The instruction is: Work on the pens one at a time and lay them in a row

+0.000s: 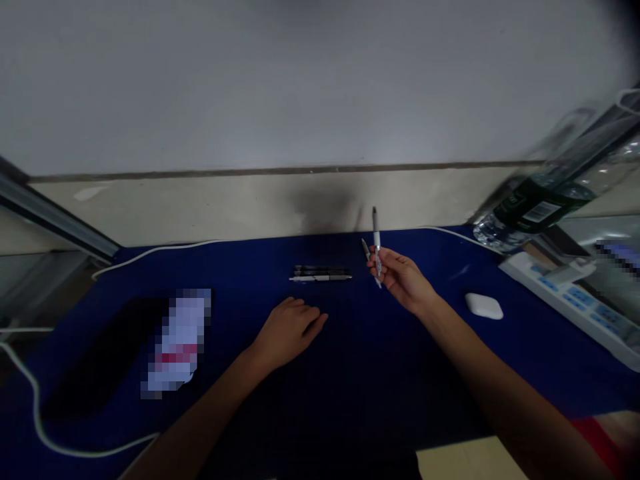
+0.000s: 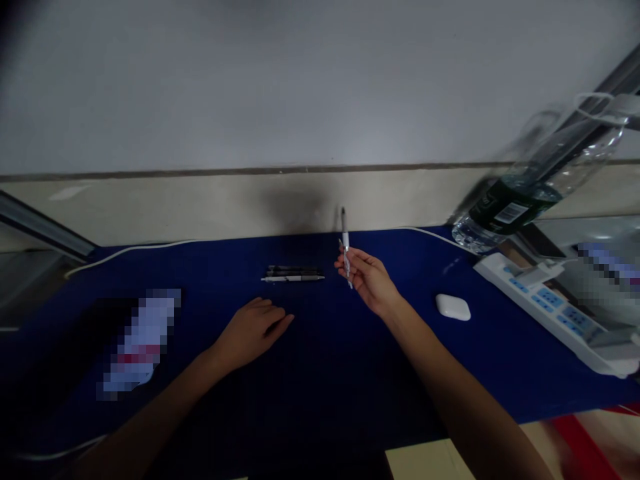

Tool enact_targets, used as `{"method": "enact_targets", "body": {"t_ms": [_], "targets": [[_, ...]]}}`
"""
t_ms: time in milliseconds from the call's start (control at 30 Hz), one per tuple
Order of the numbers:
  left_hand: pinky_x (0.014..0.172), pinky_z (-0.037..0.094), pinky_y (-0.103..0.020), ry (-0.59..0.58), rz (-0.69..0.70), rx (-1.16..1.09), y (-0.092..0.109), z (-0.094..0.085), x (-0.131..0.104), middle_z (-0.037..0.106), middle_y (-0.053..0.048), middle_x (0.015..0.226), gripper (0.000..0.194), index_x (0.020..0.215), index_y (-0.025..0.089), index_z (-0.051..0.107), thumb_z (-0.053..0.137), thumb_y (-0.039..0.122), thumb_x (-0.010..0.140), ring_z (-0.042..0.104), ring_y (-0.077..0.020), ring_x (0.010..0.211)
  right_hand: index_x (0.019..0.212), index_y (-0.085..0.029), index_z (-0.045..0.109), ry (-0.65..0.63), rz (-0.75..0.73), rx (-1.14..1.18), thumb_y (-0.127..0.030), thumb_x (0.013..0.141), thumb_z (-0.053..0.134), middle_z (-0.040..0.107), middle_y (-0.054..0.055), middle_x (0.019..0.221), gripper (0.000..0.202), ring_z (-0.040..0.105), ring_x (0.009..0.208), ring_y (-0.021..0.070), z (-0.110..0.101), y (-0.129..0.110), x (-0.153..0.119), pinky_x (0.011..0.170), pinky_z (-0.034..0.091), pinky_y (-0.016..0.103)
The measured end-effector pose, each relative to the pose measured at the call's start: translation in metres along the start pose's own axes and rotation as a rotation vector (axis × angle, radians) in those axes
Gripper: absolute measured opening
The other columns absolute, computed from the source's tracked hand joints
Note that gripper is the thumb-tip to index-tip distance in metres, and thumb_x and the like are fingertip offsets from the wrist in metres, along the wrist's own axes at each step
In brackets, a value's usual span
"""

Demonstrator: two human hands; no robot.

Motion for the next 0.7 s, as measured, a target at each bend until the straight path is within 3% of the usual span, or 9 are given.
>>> {"method": "enact_targets", "body": {"t_ms": [100, 200, 300, 400, 533, 700], "targets": [[0.079, 0.049, -0.036, 0.003, -0.005, 0.014, 0.0, 0.0, 0.0, 0.068, 0.0, 0.07, 0.044, 0.077, 0.021, 0.063, 0.053, 0.029, 0.118, 0.068, -0.02, 0.071, 0.093, -0.019, 0.079, 0.031, -0.099, -0.023, -0.028, 0.081, 0.096, 0.083, 0.007, 0.09, 0.023, 0.08, 0.079, 0.018, -0.006, -0.012, 0.003, 0.076, 0.07, 0.028], [0.08, 0.049, -0.037, 0.009, -0.004, 0.001, -0.001, -0.001, 0.0, 0.068, 0.0, 0.069, 0.043, 0.076, 0.021, 0.062, 0.053, 0.029, 0.118, 0.068, -0.0205, 0.071, 0.089, -0.02, 0.074, 0.168, -0.279, -0.167, -0.032, 0.075, 0.098, 0.081, 0.006, 0.087, 0.03, 0.077, 0.077, 0.0206, -0.025, -0.031, 0.005, 0.075, 0.068, 0.035], [0.08, 0.051, -0.038, 0.013, -0.007, -0.023, -0.001, -0.001, 0.0, 0.067, 0.001, 0.068, 0.043, 0.076, 0.022, 0.062, 0.053, 0.029, 0.118, 0.067, -0.02, 0.068, 0.085, -0.022, 0.071, 0.383, -0.449, -0.533, -0.034, 0.077, 0.09, 0.074, 0.002, 0.075, 0.024, 0.071, 0.072, 0.0225, -0.045, -0.052, 0.001, 0.074, 0.062, 0.039], [0.082, 0.052, -0.038, 0.007, -0.01, -0.022, 0.0, -0.001, 0.0, 0.067, 0.001, 0.068, 0.044, 0.076, 0.021, 0.061, 0.053, 0.029, 0.118, 0.068, -0.02, 0.069, 0.083, -0.022, 0.07, 0.508, -0.531, -1.024, -0.03, 0.085, 0.076, 0.075, 0.006, 0.079, 0.01, 0.069, 0.076, 0.0258, -0.049, -0.065, -0.001, 0.08, 0.055, 0.041], [0.079, 0.049, -0.037, -0.002, 0.0, -0.014, 0.001, -0.001, 0.0, 0.067, 0.001, 0.069, 0.042, 0.077, 0.021, 0.062, 0.054, 0.027, 0.118, 0.068, -0.0199, 0.069, 0.084, -0.024, 0.065, 0.485, -0.516, -1.385, -0.024, 0.091, 0.067, 0.078, 0.013, 0.093, 0.007, 0.07, 0.089, 0.0302, -0.043, -0.059, 0.001, 0.082, 0.051, 0.041], [0.077, 0.048, -0.037, 0.004, 0.003, 0.007, 0.001, -0.001, 0.001, 0.068, 0.001, 0.069, 0.043, 0.076, 0.021, 0.061, 0.055, 0.029, 0.118, 0.067, -0.0202, 0.068, 0.095, -0.023, 0.066, 0.402, -0.468, -1.638, -0.02, 0.096, 0.064, 0.077, 0.014, 0.104, 0.004, 0.069, 0.095, 0.031, -0.032, -0.045, 0.005, 0.079, 0.047, 0.038]]}}
Point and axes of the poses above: each hand's wrist, its own x-axis towards the middle knuckle, its own z-axis out of the palm, y = z × x, the point moved 9 cm from there along x, towards the middle knuckle
